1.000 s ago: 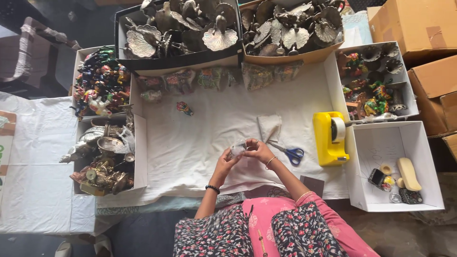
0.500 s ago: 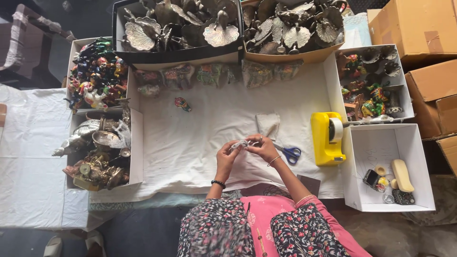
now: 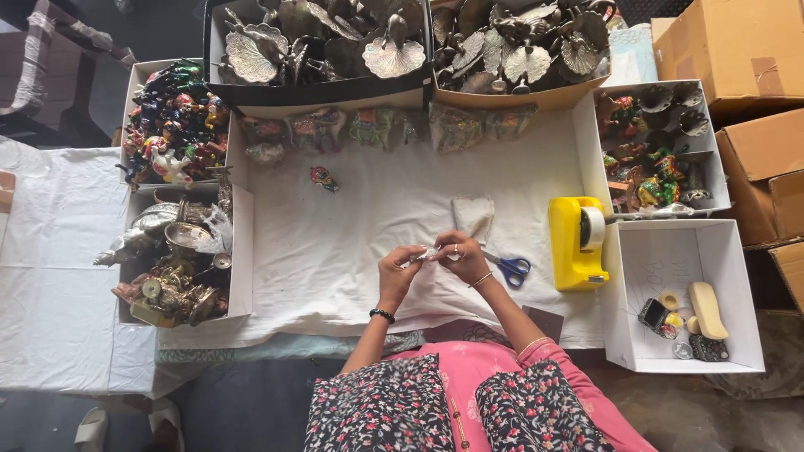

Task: The person wraps small decorative figurines in bubble wrap and secures them with tape. They cut bubble wrap with scissors, place a figurine inside, fold the wrap, and seal it with tape from a dispenser. The wrapped items are placed into a white box.

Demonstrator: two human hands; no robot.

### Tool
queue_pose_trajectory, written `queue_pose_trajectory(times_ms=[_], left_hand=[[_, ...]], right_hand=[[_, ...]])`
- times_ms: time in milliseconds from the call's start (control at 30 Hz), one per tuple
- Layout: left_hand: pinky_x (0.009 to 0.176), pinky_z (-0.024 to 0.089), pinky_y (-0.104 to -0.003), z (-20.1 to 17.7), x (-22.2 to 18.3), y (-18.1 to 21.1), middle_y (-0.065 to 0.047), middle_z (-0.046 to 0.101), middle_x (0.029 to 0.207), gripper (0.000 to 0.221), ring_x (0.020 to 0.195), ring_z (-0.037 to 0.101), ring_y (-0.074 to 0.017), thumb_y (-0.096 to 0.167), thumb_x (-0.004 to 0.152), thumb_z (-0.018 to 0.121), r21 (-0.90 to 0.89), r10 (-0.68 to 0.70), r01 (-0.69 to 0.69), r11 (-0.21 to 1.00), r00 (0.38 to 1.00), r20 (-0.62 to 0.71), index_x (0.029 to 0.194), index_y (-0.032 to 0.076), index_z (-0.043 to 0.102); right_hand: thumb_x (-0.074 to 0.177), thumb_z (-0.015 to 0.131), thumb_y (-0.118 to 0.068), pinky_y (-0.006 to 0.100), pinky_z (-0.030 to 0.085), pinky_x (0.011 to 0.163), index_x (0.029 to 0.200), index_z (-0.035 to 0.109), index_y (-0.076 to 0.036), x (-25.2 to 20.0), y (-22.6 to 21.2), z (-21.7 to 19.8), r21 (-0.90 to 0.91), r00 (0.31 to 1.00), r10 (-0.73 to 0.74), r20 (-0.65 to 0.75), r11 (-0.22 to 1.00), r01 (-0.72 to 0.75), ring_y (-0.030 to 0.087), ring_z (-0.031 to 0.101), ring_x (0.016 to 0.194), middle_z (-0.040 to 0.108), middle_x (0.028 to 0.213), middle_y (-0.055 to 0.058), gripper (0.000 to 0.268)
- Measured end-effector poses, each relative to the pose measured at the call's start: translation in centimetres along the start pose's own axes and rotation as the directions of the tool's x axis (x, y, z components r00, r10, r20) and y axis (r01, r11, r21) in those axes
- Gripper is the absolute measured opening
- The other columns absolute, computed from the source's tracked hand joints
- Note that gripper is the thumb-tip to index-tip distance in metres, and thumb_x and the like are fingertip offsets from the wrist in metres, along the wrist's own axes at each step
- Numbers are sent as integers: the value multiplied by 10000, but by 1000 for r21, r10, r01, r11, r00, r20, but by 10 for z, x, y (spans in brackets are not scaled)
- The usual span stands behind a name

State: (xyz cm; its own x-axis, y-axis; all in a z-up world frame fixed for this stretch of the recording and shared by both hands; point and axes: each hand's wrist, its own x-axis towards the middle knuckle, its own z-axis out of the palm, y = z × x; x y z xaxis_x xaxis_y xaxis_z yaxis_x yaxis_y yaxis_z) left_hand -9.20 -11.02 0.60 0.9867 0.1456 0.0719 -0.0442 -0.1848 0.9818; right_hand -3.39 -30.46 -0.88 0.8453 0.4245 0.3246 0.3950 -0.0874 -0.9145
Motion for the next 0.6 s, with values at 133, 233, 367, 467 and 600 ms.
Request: queue_pose_trajectory(times_ms=[133,233,367,467,600], left_hand=[[789,575,-298,-3,0,-1,-89,794,1072,276,936,750,-173,-67,796,750,73,19,-19,997,1000,6,1043,47,800],[840,607,-295,-6,2,3,-86,783,1077,249,970,757,-177,-41,799,769,21,72,-73,997,997,19,1027,58,785],[803,603,-297,-9,3,7,-88,782,1037,168,946,764,-203,-7,814,790,147,155,-168,975,983,97,964,57,745],[787,601,-296,-11,7,7,-85,783,1034,145,937,764,-203,-3,821,780,156,134,-152,976,983,124,944,53,727],[835,567,-291,-21,17,21,-85,745,1047,233,938,721,-162,0,800,740,68,75,-96,993,962,264,1032,10,721]], right_hand=[[735,792,44,261,577,825,908,802,-101,0,-5,-5,-127,999,-31,20,991,34,131,708,936,708,1038,23,226],[823,682,92,282,558,939,1121,730,-42,0,-3,-5,269,986,150,67,949,-163,133,695,1022,700,1131,27,331],[866,770,-56,265,571,860,1208,691,-77,1,3,1,442,882,455,125,770,-460,112,695,944,717,994,31,352],[809,819,-23,264,568,803,1127,707,-68,3,5,3,338,941,316,117,879,-337,110,672,905,684,998,22,340],[763,853,10,255,547,746,993,774,-69,8,-2,2,78,973,219,78,971,-225,112,651,821,677,958,27,255]])
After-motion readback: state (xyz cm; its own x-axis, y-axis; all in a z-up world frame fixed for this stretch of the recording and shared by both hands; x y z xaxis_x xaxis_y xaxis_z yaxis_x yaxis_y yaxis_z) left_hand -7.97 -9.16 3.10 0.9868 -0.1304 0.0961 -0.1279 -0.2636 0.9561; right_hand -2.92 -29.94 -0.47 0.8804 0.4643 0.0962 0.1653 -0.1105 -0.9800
